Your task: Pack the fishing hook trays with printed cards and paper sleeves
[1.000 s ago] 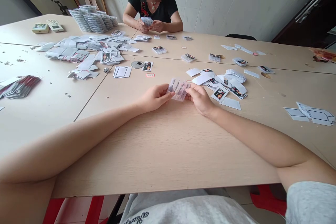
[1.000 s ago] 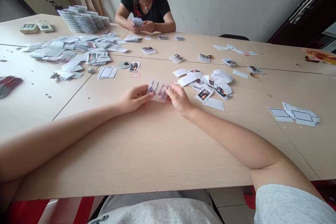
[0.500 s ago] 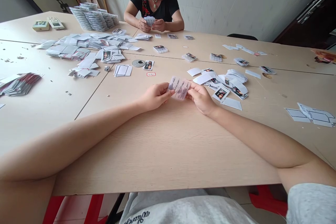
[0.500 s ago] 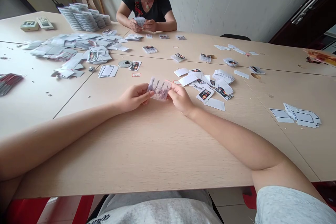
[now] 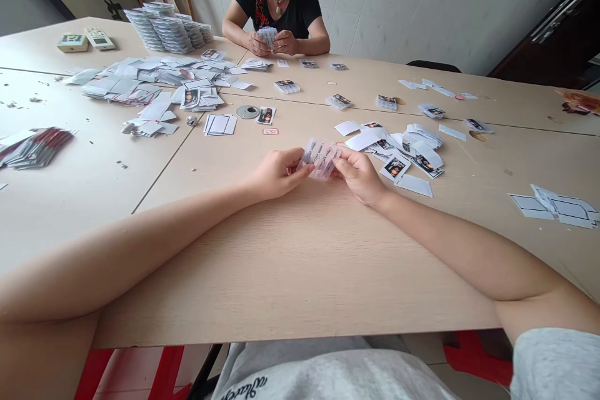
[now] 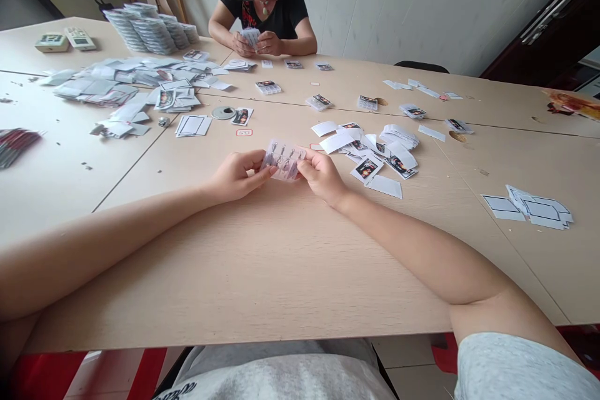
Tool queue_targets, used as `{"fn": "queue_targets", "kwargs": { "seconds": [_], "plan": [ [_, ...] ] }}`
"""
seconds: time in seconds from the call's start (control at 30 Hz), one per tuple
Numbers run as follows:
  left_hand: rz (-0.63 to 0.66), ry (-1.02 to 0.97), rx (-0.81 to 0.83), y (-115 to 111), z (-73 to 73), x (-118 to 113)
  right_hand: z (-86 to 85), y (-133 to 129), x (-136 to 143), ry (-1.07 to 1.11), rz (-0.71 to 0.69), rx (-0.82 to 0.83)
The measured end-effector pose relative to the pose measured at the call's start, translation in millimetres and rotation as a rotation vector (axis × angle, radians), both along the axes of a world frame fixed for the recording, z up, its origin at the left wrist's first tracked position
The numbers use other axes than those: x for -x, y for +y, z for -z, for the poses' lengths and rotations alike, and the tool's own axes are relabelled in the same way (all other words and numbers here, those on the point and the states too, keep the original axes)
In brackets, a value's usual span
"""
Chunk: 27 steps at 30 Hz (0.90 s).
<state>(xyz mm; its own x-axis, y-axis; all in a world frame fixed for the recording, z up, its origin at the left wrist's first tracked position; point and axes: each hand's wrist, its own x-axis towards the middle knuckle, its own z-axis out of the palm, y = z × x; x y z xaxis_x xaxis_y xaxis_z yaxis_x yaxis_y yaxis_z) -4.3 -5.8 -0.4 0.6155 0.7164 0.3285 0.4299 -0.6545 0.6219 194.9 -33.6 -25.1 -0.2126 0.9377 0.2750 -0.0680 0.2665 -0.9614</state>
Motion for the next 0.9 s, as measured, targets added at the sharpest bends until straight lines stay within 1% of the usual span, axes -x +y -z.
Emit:
{"fn": "queue_targets", "kwargs": {
  "seconds": [0.27, 0.4, 0.5, 0.6, 0.63, 0.7, 0.83, 0.87, 0.9],
  "plan": [
    [-0.003, 0.007, 0.019, 0.2, -0.5, -0.2, -0.7, 0.8, 1.7, -0.019, -0.002, -0.003],
    [-0.006, -0.006, 0.045, 0.1, -0.9, -0.2, 0.8, 1.4, 0.0, 0.006, 0.016, 0.072],
    [-0.004, -0.029, 0.154, 1.0, -0.1, 0.0, 0.2, 0.6, -1.6, 0.060, -0.010, 0.129],
    [0.005, -0.153, 0.318, 4.2, 3.4, -0.7, -1.2, -0.9, -1.9, 0.094, -0.024, 0.101],
    [0.006, -0.200, 0.346, 5.4, 5.0, -1.2, -1.8, -1.6, -1.6, 0.087, -0.025, 0.086],
    [-0.020, -0.265, 0.312, 7.7, 7.8, -2.6, -3.5, -3.6, -0.6, 0.052, -0.032, 0.065],
    [-0.130, -0.309, 0.098, 8.5, 9.0, -4.0, -7.7, -9.3, 2.8, -0.020, -0.073, 0.013],
    [-0.116, -0.290, 0.072, 7.8, 8.1, -3.6, -8.5, -10.8, 3.7, -0.035, -0.089, -0.001],
    [-0.075, -0.257, 0.060, 6.9, 6.9, -2.9, -8.9, -12.2, 4.5, -0.048, -0.105, -0.014]
  ]
}}
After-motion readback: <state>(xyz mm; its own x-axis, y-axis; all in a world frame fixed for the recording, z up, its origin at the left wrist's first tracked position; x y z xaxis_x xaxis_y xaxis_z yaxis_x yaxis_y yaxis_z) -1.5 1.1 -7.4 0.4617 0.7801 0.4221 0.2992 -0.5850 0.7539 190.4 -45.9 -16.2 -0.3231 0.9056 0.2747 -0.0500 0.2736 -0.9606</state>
